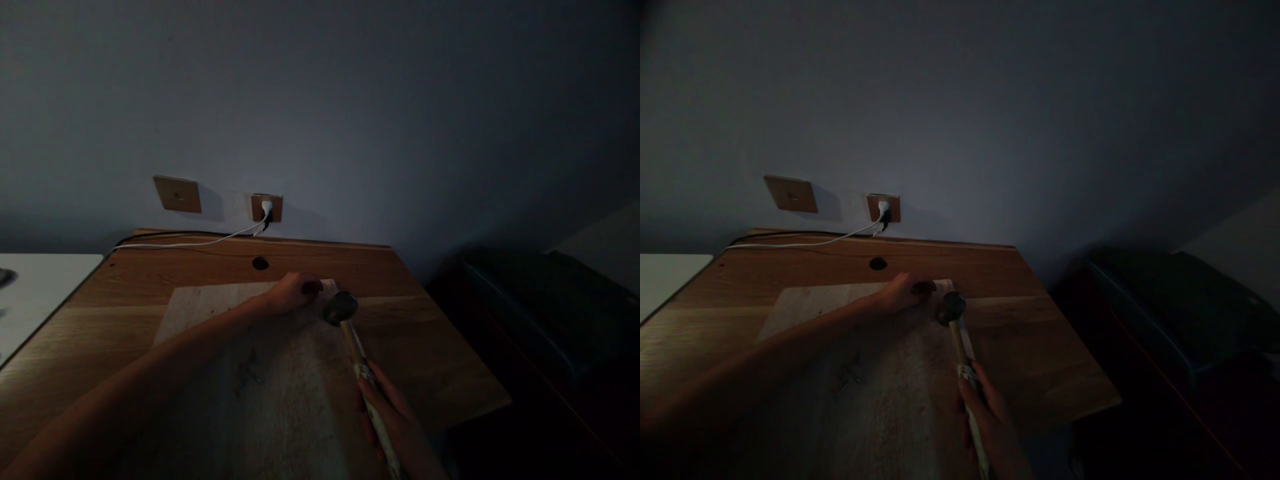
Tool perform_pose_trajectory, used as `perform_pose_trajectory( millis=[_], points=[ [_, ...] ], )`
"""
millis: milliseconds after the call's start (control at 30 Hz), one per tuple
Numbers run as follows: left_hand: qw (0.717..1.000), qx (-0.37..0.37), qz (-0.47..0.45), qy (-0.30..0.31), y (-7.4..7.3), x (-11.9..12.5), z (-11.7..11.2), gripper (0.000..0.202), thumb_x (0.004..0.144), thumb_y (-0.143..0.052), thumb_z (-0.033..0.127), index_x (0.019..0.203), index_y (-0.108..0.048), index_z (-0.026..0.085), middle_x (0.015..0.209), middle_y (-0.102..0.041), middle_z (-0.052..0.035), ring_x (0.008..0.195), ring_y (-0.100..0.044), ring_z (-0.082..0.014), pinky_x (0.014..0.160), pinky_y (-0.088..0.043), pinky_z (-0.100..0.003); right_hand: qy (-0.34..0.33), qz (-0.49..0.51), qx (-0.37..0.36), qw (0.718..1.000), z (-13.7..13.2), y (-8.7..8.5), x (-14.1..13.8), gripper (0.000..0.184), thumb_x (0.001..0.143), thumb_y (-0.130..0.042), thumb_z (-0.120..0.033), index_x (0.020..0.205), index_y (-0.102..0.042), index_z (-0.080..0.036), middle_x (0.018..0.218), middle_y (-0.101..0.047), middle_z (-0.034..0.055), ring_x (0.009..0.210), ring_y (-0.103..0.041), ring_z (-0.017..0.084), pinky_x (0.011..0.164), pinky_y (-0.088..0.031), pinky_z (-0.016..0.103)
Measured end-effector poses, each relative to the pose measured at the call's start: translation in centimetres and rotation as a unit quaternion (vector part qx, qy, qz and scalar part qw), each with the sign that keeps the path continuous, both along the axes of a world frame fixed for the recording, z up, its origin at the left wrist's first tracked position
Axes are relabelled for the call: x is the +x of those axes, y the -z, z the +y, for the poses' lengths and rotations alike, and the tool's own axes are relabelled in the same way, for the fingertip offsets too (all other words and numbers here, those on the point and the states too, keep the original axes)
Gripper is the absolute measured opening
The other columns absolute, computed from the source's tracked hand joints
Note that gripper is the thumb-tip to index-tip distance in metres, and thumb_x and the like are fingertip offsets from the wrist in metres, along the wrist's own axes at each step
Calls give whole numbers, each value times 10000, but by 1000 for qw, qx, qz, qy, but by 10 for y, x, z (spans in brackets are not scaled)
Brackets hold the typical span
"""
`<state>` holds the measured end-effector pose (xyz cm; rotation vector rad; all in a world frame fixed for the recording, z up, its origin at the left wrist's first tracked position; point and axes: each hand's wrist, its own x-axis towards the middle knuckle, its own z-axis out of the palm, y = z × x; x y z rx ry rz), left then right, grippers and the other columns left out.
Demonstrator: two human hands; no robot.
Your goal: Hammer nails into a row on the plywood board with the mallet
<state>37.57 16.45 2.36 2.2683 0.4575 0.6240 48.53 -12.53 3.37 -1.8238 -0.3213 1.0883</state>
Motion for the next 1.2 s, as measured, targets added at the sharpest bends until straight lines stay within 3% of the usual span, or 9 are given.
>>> perform_pose_trajectory(
  millis=[333, 600, 1067, 1200],
  points=[
    [999, -29, -37, 6, 2, 2, -3, 266, 755, -620, 77, 959, -764, 168, 951, -777, -37, 831, -724, -172, 790, -563, -260, -18, -8, -7, 1000, 2, -4, 2, 825, 684, -775, -632, 1380, -565, -241, 698, -670, -32, 414, -545, 104, 332, -382, 180],
    [999, 14, -21, 33, -1, -5, -7, 261, 766, -608, 99, 968, -760, 166, 956, -766, -44, 867, -710, -180, 797, -535, -260, -32, -14, -2, 999, -1, -5, 4, 805, 741, -753, -615, 1414, -524, -237, 744, -676, -33, 423, -551, 97, 339, -394, 179],
    [999, 8, -21, 28, -3, -10, -12, 288, 745, -589, 62, 963, -744, 169, 939, -750, -36, 836, -697, -163, 801, -543, -254, -54, -10, 24, 998, 5, -4, 6, 732, 718, -761, -608, 1318, -575, -231, 719, -652, -37, 407, -520, 84, 329, -363, 167],
    [998, 59, -21, 25, -1, -9, -12, 330, 748, -589, 50, 1010, -742, 179, 985, -739, -50, 886, -689, -176, 830, -537, -274, -51, -3, 26, 998, 5, -3, 6, 783, 731, -762, -606, 1380, -529, -235, 736, -656, -35, 410, -523, 87, 329, -364, 172]
  ],
)
